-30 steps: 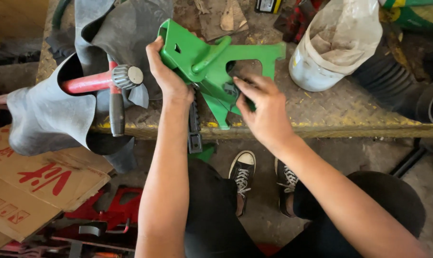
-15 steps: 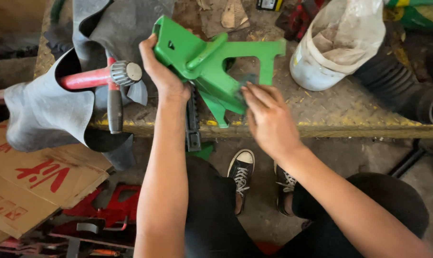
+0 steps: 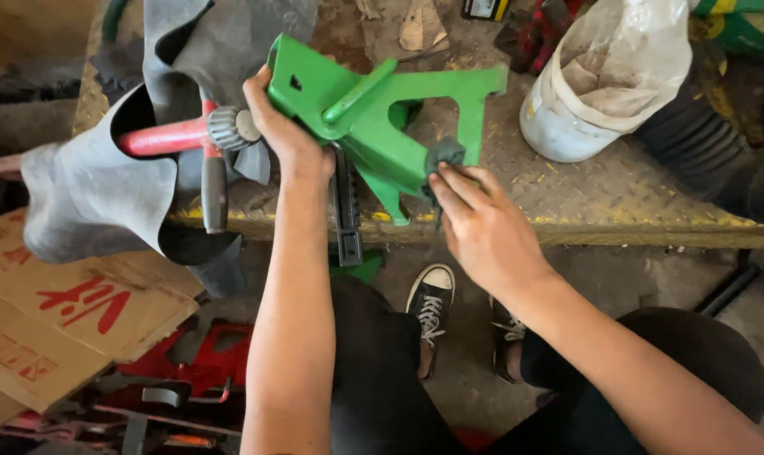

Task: Cleaning and inspecting automotive jack stands with a cloth.

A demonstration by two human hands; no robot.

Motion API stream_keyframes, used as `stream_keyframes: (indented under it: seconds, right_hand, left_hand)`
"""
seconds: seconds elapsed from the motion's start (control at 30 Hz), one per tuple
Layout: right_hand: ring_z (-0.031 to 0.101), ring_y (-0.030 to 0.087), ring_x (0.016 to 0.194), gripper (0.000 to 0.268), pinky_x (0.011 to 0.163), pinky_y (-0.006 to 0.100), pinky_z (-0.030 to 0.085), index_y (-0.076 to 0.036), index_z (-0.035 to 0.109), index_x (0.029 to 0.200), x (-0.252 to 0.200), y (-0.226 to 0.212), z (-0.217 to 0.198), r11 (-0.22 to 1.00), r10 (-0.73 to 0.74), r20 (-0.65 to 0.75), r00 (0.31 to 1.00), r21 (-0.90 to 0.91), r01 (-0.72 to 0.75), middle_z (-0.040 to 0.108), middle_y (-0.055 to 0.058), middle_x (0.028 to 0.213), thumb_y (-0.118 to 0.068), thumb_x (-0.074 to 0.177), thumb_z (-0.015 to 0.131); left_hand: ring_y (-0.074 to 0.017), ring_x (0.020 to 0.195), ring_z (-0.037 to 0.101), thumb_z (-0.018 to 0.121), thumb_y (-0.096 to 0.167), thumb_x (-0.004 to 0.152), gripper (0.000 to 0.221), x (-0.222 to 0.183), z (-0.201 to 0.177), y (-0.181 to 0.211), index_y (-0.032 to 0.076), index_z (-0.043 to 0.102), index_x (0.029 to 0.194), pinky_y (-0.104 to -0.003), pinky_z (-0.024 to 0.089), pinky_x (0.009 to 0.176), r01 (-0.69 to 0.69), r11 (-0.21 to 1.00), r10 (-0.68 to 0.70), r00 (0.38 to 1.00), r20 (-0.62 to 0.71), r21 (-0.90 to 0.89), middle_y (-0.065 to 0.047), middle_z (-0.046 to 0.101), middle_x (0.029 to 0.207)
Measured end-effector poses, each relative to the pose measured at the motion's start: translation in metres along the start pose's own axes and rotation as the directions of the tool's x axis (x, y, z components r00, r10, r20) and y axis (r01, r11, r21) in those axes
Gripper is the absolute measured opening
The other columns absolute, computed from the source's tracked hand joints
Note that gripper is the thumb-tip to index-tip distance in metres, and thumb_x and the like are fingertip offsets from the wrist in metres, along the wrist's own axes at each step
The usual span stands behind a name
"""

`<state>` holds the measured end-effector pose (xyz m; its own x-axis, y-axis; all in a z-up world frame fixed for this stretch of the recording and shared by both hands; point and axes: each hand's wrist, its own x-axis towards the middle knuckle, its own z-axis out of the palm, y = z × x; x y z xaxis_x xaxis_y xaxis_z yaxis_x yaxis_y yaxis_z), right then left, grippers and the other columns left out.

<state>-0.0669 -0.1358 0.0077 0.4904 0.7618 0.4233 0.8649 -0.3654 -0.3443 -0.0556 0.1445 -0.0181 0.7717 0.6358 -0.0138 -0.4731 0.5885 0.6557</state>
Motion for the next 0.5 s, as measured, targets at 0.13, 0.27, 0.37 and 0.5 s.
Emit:
stream_keyframes:
  seconds: [0.13,0.27,0.37,0.5]
  right_hand:
    - [0.056,0.037,0.128,0.053,0.108,0.041,0.049,0.007,0.064,0.132,0.017,0.002,0.008,1.000,0.015,0.027,1.000,-0.013,-0.015,0.060,0.019,0.141,0.007,0.079,0.067]
    - [0.049,0.038,0.139,0.068,0.115,0.042,0.046,0.008,0.059,0.141,0.041,0.002,0.015,0.997,-0.066,-0.023,0.998,0.037,0.067,0.052,0.019,0.151,0.011,0.073,0.064]
    - [0.044,0.039,0.144,0.069,0.113,0.041,0.044,0.006,0.059,0.142,0.034,0.008,0.026,0.987,-0.157,-0.020,0.987,-0.034,0.156,0.050,0.019,0.154,0.011,0.074,0.064]
    - [0.043,0.041,0.143,0.052,0.110,0.046,0.044,0.007,0.063,0.130,0.012,0.011,0.014,0.956,-0.284,-0.001,0.959,0.076,0.284,0.050,0.020,0.150,-0.001,0.080,0.073]
  left_hand:
    - [-0.0356,0.093,0.072,0.048,0.045,0.095,0.055,-0.001,0.000,-0.006,-0.004,0.066,0.110,-0.045,0.058,0.090,-0.039,0.999,0.039,0.999,-0.004,0.027,-0.024,0.074,0.102]
    - [-0.0347,0.092,0.072,0.047,0.046,0.096,0.057,0.000,-0.001,-0.007,-0.005,0.067,0.110,-0.043,0.057,0.090,-0.079,0.995,0.079,0.997,0.004,0.064,-0.024,0.074,0.101]
    - [-0.0345,0.093,0.072,0.047,0.045,0.096,0.055,0.001,-0.002,-0.005,-0.004,0.067,0.111,-0.043,0.057,0.090,-0.067,0.995,0.068,0.997,-0.019,0.069,-0.023,0.074,0.102]
    - [-0.0351,0.093,0.072,0.047,0.045,0.094,0.054,0.003,-0.004,-0.001,-0.003,0.066,0.111,-0.044,0.058,0.090,-0.014,1.000,0.014,0.999,-0.040,0.008,-0.023,0.075,0.102]
